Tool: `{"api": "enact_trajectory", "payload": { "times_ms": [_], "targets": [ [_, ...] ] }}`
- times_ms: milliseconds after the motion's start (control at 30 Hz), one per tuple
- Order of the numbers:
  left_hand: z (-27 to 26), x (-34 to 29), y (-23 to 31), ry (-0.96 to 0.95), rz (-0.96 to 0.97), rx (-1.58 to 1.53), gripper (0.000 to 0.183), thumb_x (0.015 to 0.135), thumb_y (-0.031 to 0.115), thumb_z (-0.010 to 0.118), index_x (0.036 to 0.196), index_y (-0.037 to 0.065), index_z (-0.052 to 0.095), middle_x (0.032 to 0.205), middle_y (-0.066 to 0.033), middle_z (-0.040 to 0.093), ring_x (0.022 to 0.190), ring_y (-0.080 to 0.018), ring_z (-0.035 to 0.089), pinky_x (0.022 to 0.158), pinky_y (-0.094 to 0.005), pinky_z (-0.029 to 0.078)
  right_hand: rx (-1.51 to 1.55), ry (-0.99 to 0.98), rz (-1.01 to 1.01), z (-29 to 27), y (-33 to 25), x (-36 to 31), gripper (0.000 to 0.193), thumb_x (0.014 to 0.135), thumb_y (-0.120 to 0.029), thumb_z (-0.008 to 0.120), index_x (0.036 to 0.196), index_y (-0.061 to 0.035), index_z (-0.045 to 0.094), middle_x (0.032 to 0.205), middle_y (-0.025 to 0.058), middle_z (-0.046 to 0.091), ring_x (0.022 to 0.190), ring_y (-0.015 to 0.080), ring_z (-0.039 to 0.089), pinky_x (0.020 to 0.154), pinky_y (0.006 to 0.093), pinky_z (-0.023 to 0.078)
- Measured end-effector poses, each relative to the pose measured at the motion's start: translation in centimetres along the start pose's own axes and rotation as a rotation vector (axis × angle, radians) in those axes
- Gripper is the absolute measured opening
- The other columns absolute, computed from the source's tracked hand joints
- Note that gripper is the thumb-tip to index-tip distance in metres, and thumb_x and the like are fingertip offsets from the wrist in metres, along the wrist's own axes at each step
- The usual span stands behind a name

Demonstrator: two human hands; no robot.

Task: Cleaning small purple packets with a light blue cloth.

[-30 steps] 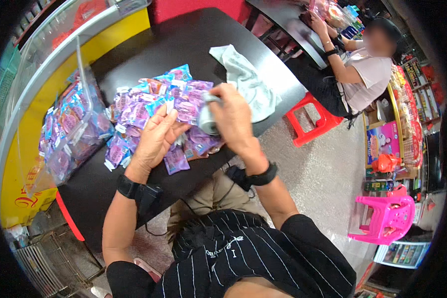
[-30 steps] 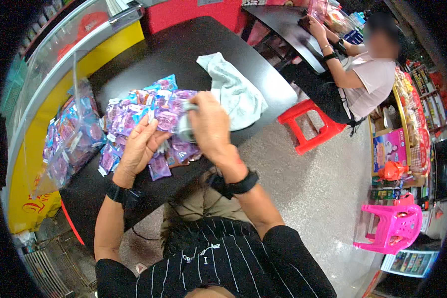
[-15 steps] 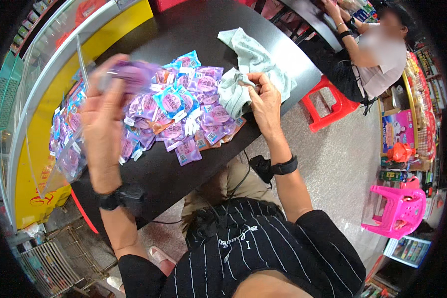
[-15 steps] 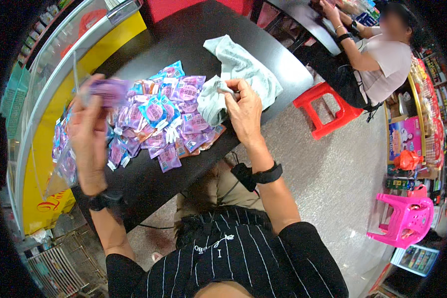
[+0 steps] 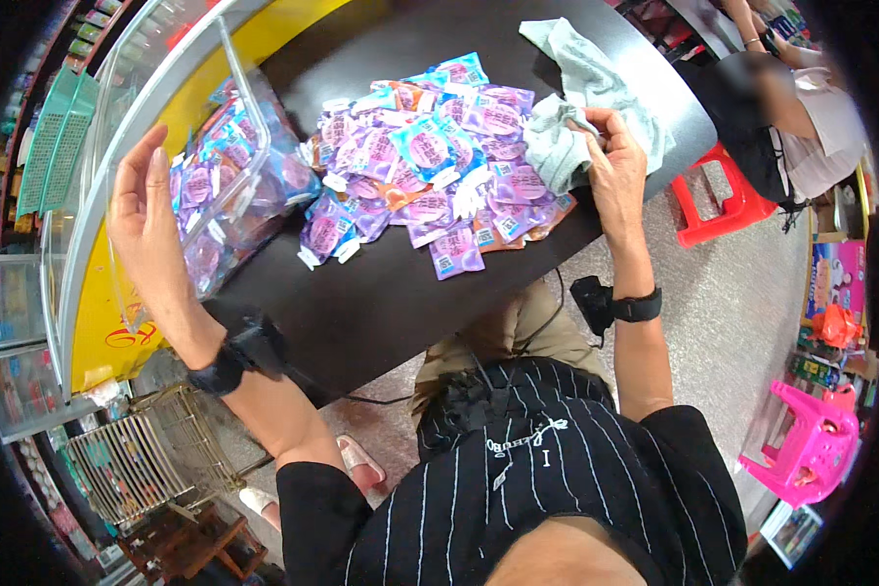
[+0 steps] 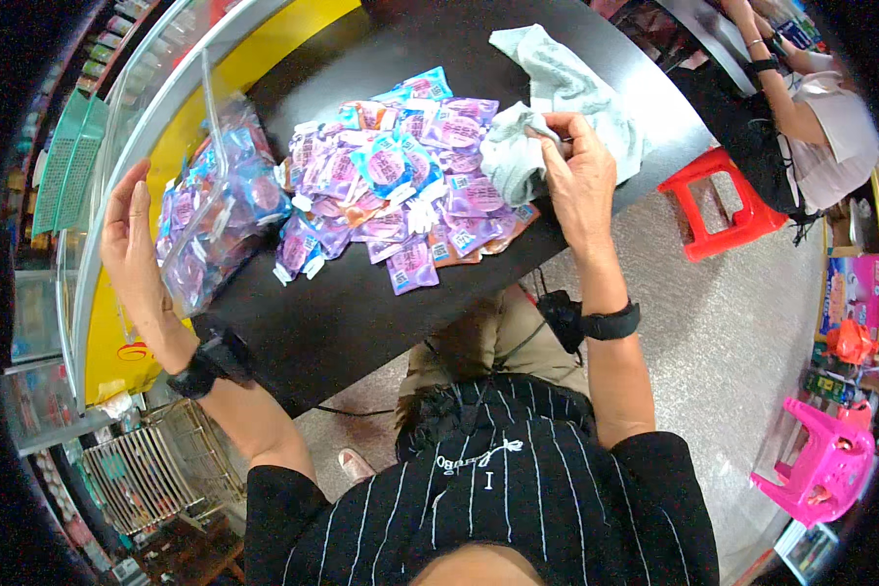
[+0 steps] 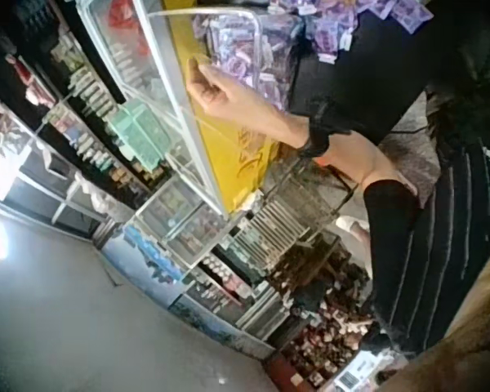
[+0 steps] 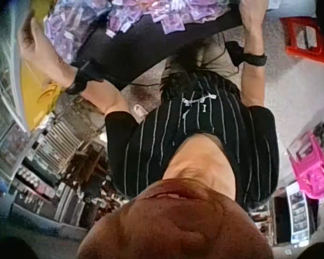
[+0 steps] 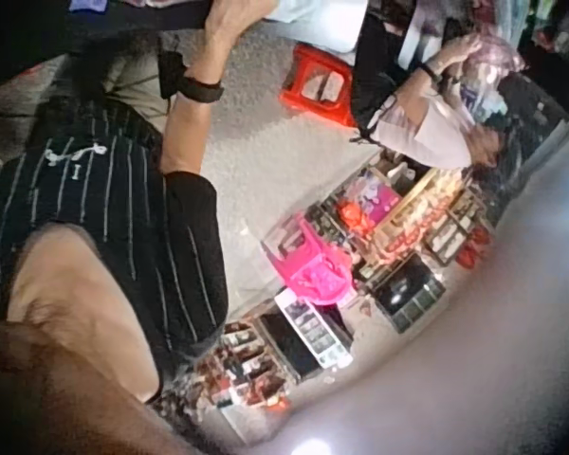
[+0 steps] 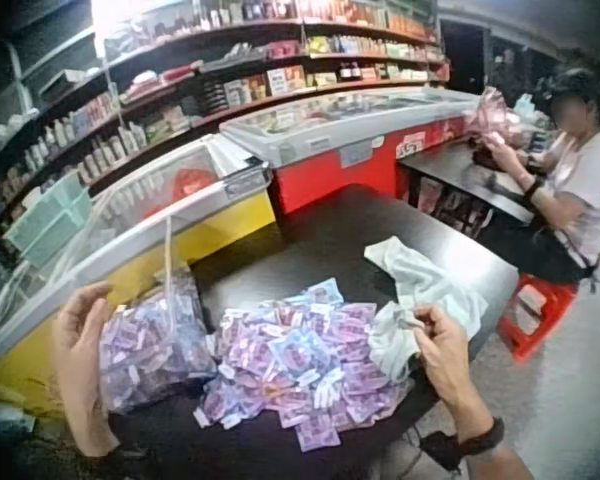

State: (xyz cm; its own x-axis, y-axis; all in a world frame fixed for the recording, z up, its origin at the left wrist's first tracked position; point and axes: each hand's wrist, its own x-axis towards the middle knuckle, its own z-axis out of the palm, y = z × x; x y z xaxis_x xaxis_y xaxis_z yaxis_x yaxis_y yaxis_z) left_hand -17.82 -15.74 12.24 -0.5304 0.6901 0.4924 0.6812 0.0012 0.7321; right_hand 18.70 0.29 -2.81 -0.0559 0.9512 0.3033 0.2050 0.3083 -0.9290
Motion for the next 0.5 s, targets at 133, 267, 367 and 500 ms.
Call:
{"api": "enact_trajectory", "payload": {
  "times_ms": [133, 267, 367, 500],
  "targets": [
    [1.1, -3.6, 6.4, -0.139, -0.006, -0.066, 0.022, 0.098, 0.015, 0.058, 0.112, 0.0, 0.067, 0.109, -0.0052, 0.068, 0.099, -0.0128, 0.062, 0.091, -0.0272, 0.047, 0.015, 0.007, 0.03, 0.0, -0.4, -0.1, 0.014, 0.089, -0.004, 0.063, 0.103, -0.0023, 0.066, 0.087, 0.0007, 0.067, 0.069, 0.0056, 0.055, 0.065, 0.0226, 0.047],
    [2.8, -7.9, 4.9, -0.619, -0.013, 0.225, 0.027, 0.094, 0.014, 0.062, 0.118, 0.0, 0.063, 0.113, -0.0167, 0.067, 0.102, -0.0289, 0.065, 0.092, -0.0329, 0.048, 0.027, 0.003, 0.045, -0.7, -0.1, -0.2, 0.013, 0.09, -0.007, 0.065, 0.102, -0.0027, 0.066, 0.085, -0.002, 0.065, 0.07, 0.0029, 0.052, 0.063, 0.0205, 0.044],
    [3.2, -11.4, 0.6, -0.592, -0.01, 0.488, 0.048, 0.095, 0.018, 0.061, 0.137, -0.002, 0.047, 0.135, -0.0229, 0.053, 0.128, -0.0361, 0.05, 0.109, -0.0389, 0.037, 0.195, -0.021, 0.091, -0.3, -1.5, -0.1, 0.016, 0.092, -0.013, 0.068, 0.104, -0.0019, 0.065, 0.086, -0.0024, 0.065, 0.071, 0.0022, 0.053, 0.063, 0.0191, 0.044],
    [5.1, -13.9, -1.9, -0.603, 0.023, 0.604, 0.06, 0.098, 0.013, 0.052, 0.15, 0.0, 0.025, 0.152, -0.0281, 0.027, 0.14, -0.0416, 0.03, 0.115, -0.0429, 0.029, 0.398, 0.005, 0.191, -1.0, -2.0, -0.3, 0.021, 0.093, -0.018, 0.069, 0.107, -0.0039, 0.064, 0.087, -0.0026, 0.065, 0.067, -0.0004, 0.053, 0.054, 0.0156, 0.04]
  ]
}}
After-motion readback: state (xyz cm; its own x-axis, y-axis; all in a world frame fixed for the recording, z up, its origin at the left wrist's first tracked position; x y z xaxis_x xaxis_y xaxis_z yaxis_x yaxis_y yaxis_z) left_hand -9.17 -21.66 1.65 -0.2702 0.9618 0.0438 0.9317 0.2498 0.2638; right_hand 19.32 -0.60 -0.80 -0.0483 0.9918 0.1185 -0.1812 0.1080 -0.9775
